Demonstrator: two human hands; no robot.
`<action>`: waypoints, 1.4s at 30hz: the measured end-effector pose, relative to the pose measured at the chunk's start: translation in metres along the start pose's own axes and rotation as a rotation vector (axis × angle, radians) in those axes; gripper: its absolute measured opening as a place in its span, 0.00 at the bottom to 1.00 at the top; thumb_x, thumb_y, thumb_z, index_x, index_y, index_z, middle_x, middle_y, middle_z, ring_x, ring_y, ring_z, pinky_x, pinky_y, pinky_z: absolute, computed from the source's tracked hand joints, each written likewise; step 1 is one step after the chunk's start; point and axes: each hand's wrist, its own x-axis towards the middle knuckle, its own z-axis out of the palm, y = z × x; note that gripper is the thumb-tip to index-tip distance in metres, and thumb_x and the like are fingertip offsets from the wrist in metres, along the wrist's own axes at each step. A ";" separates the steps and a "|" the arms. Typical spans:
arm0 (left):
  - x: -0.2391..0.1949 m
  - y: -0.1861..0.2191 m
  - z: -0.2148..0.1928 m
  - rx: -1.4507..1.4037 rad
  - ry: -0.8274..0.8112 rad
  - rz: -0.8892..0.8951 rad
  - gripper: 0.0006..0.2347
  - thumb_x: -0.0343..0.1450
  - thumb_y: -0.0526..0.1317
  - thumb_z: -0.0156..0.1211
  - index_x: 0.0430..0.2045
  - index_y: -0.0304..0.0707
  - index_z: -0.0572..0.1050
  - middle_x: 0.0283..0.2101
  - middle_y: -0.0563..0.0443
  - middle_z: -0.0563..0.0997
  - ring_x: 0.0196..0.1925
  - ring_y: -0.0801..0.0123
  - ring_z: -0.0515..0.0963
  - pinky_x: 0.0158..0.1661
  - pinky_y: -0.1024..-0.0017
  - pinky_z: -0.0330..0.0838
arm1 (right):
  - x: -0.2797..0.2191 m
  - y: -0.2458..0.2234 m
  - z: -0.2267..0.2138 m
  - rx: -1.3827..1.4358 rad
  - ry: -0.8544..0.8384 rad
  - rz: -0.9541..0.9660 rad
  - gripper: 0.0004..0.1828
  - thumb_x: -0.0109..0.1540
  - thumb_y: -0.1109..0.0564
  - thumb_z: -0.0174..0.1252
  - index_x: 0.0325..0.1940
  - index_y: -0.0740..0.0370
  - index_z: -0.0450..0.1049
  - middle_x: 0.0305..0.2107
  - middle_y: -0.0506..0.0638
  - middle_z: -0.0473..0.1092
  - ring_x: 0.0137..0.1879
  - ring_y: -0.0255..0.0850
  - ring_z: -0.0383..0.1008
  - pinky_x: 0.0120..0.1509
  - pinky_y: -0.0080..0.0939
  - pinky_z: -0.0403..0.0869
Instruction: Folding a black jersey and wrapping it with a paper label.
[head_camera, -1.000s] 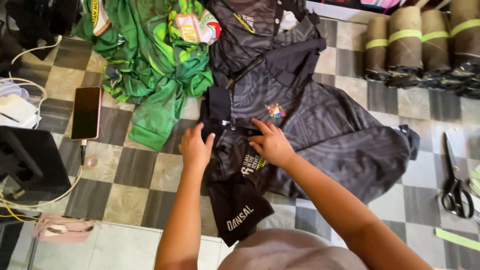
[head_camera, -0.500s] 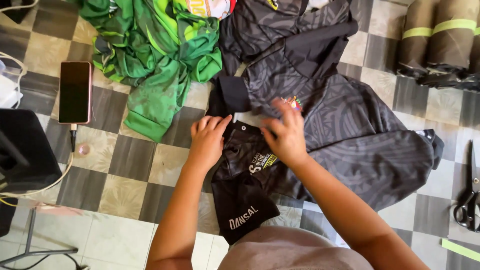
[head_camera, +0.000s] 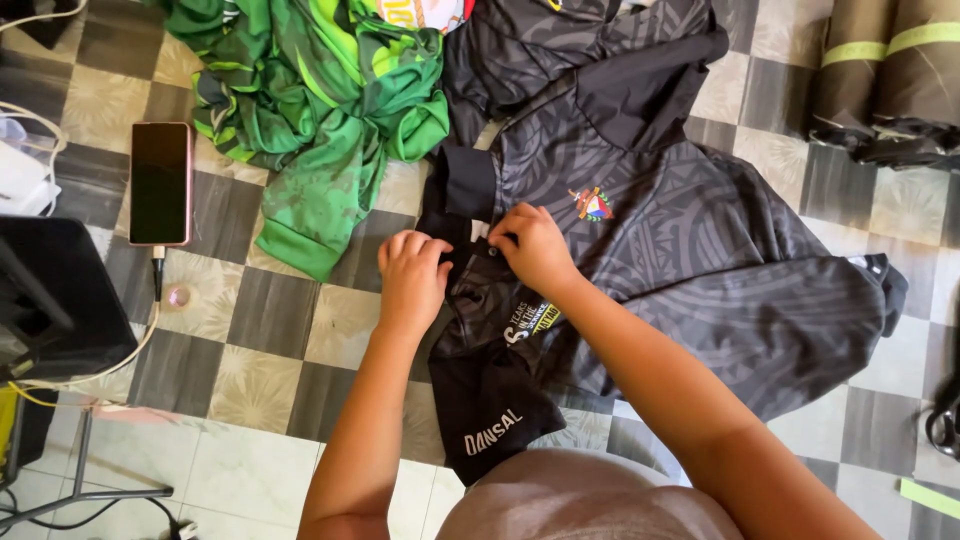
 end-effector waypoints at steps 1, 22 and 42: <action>0.000 0.001 -0.002 0.001 0.004 -0.003 0.12 0.60 0.40 0.66 0.35 0.50 0.74 0.35 0.58 0.69 0.54 0.64 0.64 0.57 0.54 0.53 | 0.001 -0.001 -0.001 0.000 -0.001 -0.005 0.04 0.52 0.50 0.65 0.28 0.46 0.77 0.30 0.41 0.69 0.40 0.42 0.70 0.45 0.39 0.70; -0.018 0.029 -0.047 -0.225 0.221 0.002 0.05 0.66 0.34 0.58 0.31 0.48 0.74 0.33 0.61 0.68 0.44 0.65 0.69 0.42 0.65 0.62 | -0.004 0.017 -0.031 0.251 0.074 0.072 0.04 0.58 0.52 0.61 0.31 0.53 0.76 0.30 0.50 0.71 0.44 0.50 0.74 0.51 0.46 0.71; -0.093 0.068 -0.083 -0.260 0.053 0.600 0.04 0.67 0.30 0.60 0.31 0.37 0.78 0.43 0.54 0.79 0.42 0.61 0.72 0.45 0.63 0.67 | -0.331 0.079 -0.215 -0.366 -0.915 0.755 0.39 0.49 0.77 0.36 0.43 0.41 0.82 0.58 0.38 0.65 0.61 0.35 0.70 0.65 0.35 0.71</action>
